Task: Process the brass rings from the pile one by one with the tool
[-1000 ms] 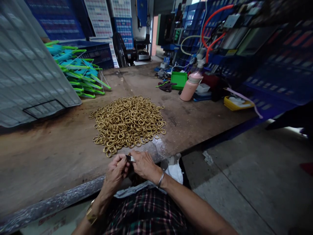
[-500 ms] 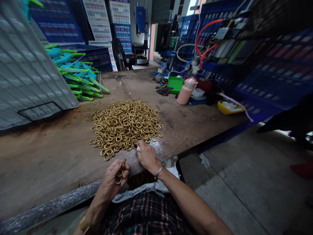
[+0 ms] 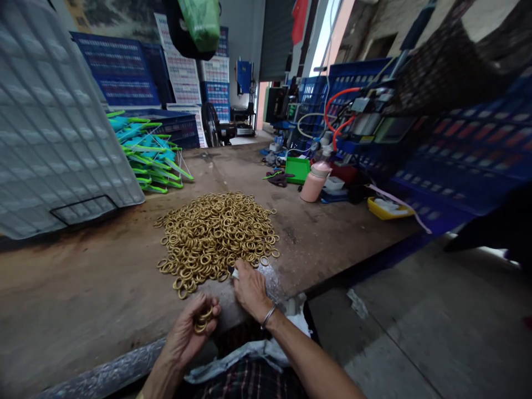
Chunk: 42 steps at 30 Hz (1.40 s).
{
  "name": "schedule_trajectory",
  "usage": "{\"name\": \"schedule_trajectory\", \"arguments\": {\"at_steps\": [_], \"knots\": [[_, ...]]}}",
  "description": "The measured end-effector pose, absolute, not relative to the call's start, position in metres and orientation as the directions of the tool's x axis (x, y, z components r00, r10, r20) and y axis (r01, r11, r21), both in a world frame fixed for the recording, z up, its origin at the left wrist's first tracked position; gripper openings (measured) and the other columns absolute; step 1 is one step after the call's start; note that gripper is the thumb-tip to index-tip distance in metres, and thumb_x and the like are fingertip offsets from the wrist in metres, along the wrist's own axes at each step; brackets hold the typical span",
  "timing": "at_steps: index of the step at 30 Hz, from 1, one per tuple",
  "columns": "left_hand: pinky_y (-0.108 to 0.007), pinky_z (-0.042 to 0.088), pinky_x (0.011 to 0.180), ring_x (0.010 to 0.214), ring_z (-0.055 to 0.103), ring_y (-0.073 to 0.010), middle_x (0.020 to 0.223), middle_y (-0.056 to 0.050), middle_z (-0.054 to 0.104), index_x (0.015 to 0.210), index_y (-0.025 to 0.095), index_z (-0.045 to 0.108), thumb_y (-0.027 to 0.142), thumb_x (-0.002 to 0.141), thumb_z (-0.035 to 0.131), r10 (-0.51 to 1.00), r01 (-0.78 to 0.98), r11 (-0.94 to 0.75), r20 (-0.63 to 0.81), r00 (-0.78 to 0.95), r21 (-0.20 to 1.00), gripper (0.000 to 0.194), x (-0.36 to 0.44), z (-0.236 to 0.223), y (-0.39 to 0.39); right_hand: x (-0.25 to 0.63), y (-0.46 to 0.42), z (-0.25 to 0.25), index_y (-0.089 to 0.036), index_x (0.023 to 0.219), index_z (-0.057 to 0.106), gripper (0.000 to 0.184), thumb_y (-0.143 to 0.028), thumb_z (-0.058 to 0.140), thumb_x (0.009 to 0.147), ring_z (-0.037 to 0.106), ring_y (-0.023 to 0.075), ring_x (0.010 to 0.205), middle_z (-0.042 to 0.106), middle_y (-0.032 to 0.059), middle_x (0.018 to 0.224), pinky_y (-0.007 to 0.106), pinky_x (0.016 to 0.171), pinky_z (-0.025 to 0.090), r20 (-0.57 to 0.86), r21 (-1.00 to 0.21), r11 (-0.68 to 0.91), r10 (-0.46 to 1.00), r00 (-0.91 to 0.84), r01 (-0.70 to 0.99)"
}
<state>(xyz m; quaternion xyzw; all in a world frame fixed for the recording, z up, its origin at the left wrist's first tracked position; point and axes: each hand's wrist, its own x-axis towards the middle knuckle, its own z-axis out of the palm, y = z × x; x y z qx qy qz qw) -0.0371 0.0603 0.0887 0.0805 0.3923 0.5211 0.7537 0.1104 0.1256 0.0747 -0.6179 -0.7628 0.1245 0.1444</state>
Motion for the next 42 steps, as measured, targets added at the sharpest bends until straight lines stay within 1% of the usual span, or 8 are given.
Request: {"name": "schedule_trajectory", "arguments": {"at_steps": [5, 12, 17, 20, 23, 27, 32, 42], "knots": [[-0.015, 0.038, 0.038, 0.056, 0.055, -0.0089, 0.066, 0.002, 0.057, 0.069, 0.016, 0.053, 0.038, 0.058, 0.076, 0.883, -0.600, 0.401, -0.466, 0.053, 0.692, 0.034, -0.033, 0.085, 0.067, 0.114, 0.119, 0.077, -0.021, 0.095, 0.049, 0.028, -0.005, 0.041, 0.073, 0.052, 0.0164, 0.086, 0.056, 0.0033, 0.093, 0.025, 0.070, 0.035, 0.144, -0.485, 0.332, 0.943, -0.300, 0.809], [-0.014, 0.025, 0.034, 0.037, 0.034, -0.0040, 0.049, 0.008, 0.043, 0.078, 0.017, 0.057, 0.054, 0.068, 0.063, 0.933, -0.297, 0.342, -0.359, -0.006, 0.892, 0.039, -0.031, 0.074, 0.074, 0.105, 0.104, 0.100, -0.022, 0.096, 0.050, 0.032, -0.005, 0.043, 0.068, 0.051, 0.0157, 0.085, 0.056, 0.0016, 0.091, 0.024, 0.072, 0.035, 0.177, -0.550, 0.490, 0.860, -0.479, 0.676], [-0.018, 0.028, 0.037, 0.038, 0.034, -0.0067, 0.045, 0.006, 0.043, 0.070, 0.018, 0.060, 0.054, 0.069, 0.061, 0.951, -0.111, 0.278, -0.290, -0.110, 0.954, 0.036, -0.035, 0.077, 0.076, 0.098, 0.109, 0.105, -0.021, 0.087, 0.052, 0.009, -0.019, 0.044, 0.083, 0.052, 0.0126, 0.072, 0.058, -0.0005, 0.078, 0.021, 0.065, 0.036, 0.113, -0.739, 0.351, 0.906, -0.408, 0.575], [-0.023, 0.041, 0.053, 0.054, 0.049, -0.0129, 0.058, 0.000, 0.058, 0.067, 0.018, 0.064, 0.045, 0.068, 0.064, 0.982, 0.006, 0.097, -0.095, -0.166, 0.995, 0.027, -0.033, 0.088, 0.076, 0.097, 0.115, 0.104, -0.019, 0.076, 0.053, 0.015, -0.026, 0.043, 0.086, 0.051, 0.0113, 0.065, 0.056, -0.0012, 0.070, 0.021, 0.060, 0.034, 0.026, -0.824, 0.220, 0.935, -0.353, 0.523], [-0.026, 0.044, 0.067, 0.068, 0.055, -0.0169, 0.068, -0.003, 0.063, 0.068, 0.018, 0.066, 0.037, 0.073, 0.060, 0.991, 0.072, 0.006, 0.004, -0.133, 0.997, 0.020, -0.030, 0.097, 0.075, 0.099, 0.119, 0.099, -0.018, 0.061, 0.048, 0.028, -0.029, 0.042, 0.086, 0.045, 0.0101, 0.056, 0.049, -0.0028, 0.057, 0.021, 0.053, 0.032, -0.090, -0.869, 0.105, 0.927, -0.363, 0.483], [-0.022, 0.039, 0.052, 0.053, 0.047, -0.0114, 0.058, 0.001, 0.055, 0.070, 0.017, 0.062, 0.040, 0.076, 0.056, 0.987, 0.055, 0.135, -0.130, -0.092, 0.989, 0.024, -0.029, 0.097, 0.072, 0.102, 0.118, 0.095, -0.018, 0.058, 0.046, 0.034, -0.034, 0.039, 0.087, 0.041, 0.0092, 0.052, 0.045, -0.0041, 0.053, 0.021, 0.051, 0.030, -0.112, -0.914, 0.062, 0.911, -0.396, 0.402], [-0.016, 0.027, 0.038, 0.040, 0.035, -0.0055, 0.050, 0.007, 0.042, 0.078, 0.017, 0.055, 0.049, 0.076, 0.055, 0.943, -0.087, 0.330, -0.332, -0.003, 0.940, 0.032, -0.028, 0.091, 0.068, 0.102, 0.117, 0.093, -0.018, 0.058, 0.045, 0.029, -0.033, 0.043, 0.083, 0.037, 0.0093, 0.054, 0.042, -0.0051, 0.054, 0.021, 0.050, 0.028, -0.062, -0.886, 0.095, 0.945, -0.320, 0.453], [-0.013, 0.026, 0.035, 0.041, 0.038, -0.0033, 0.057, 0.006, 0.047, 0.076, 0.017, 0.050, 0.046, 0.072, 0.062, 0.919, -0.351, 0.393, -0.371, 0.129, 0.850, 0.032, -0.025, 0.095, 0.067, 0.105, 0.117, 0.092, -0.018, 0.062, 0.048, 0.027, -0.030, 0.040, 0.085, 0.041, 0.0095, 0.055, 0.047, -0.0040, 0.057, 0.020, 0.053, 0.031, -0.004, -0.900, 0.153, 0.934, -0.358, 0.408]]}}
